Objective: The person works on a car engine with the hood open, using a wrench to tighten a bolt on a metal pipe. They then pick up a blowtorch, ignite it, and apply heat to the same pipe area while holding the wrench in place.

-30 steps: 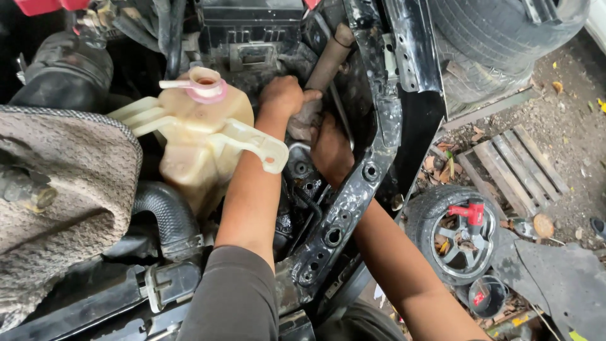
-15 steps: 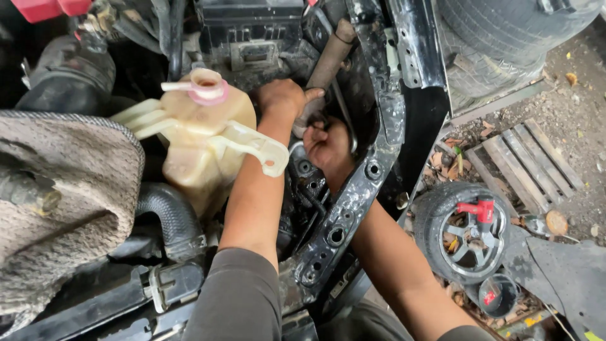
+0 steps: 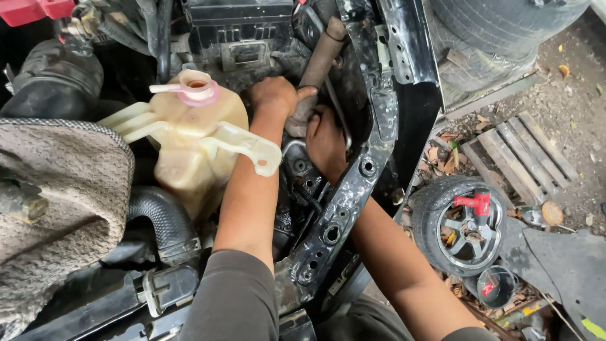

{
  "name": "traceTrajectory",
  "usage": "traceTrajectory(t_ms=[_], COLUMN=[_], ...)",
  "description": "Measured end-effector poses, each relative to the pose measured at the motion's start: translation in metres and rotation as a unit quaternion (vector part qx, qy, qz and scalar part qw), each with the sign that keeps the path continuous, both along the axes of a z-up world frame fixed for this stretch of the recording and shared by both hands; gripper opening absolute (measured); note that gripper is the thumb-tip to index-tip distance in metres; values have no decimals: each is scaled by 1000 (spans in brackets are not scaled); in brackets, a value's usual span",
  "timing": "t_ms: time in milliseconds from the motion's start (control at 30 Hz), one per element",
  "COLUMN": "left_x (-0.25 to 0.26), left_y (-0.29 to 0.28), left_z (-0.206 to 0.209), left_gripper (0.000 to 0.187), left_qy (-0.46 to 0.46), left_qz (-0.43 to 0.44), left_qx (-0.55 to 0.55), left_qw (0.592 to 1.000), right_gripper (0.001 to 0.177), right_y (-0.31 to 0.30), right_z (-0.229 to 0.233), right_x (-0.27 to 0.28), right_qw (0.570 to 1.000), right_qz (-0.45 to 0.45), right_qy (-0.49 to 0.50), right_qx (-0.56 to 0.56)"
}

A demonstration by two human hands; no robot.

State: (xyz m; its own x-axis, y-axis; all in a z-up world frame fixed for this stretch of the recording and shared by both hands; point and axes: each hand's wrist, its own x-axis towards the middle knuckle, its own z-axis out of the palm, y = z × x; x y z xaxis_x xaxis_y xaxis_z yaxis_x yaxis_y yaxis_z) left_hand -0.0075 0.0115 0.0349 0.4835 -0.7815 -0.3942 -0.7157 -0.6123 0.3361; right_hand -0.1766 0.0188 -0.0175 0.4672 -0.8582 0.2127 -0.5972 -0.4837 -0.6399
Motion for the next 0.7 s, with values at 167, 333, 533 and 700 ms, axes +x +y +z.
traceTrajectory(t_ms=[167, 333, 533, 700], left_x=[1, 1, -1, 5], left_y=[-4, 1, 1, -8], left_z=[-7, -6, -4, -17], left_gripper=[94, 93, 95, 93], left_qy=[-5, -10, 4, 7], left_qz=[3, 15, 11, 10], left_qx=[-12, -18, -6, -36], left_qw=[1000, 1000, 1000, 999], right_gripper=[26, 34, 50, 41], right_y=[-69, -16, 7, 2], right_z=[-82, -58, 4, -2], right_x=[-61, -19, -11, 0], right_qw=[932, 990, 988, 999], right_qz=[-26, 22, 60, 14], right_qy=[-252, -128, 7, 45], right_qx=[260, 61, -143, 16])
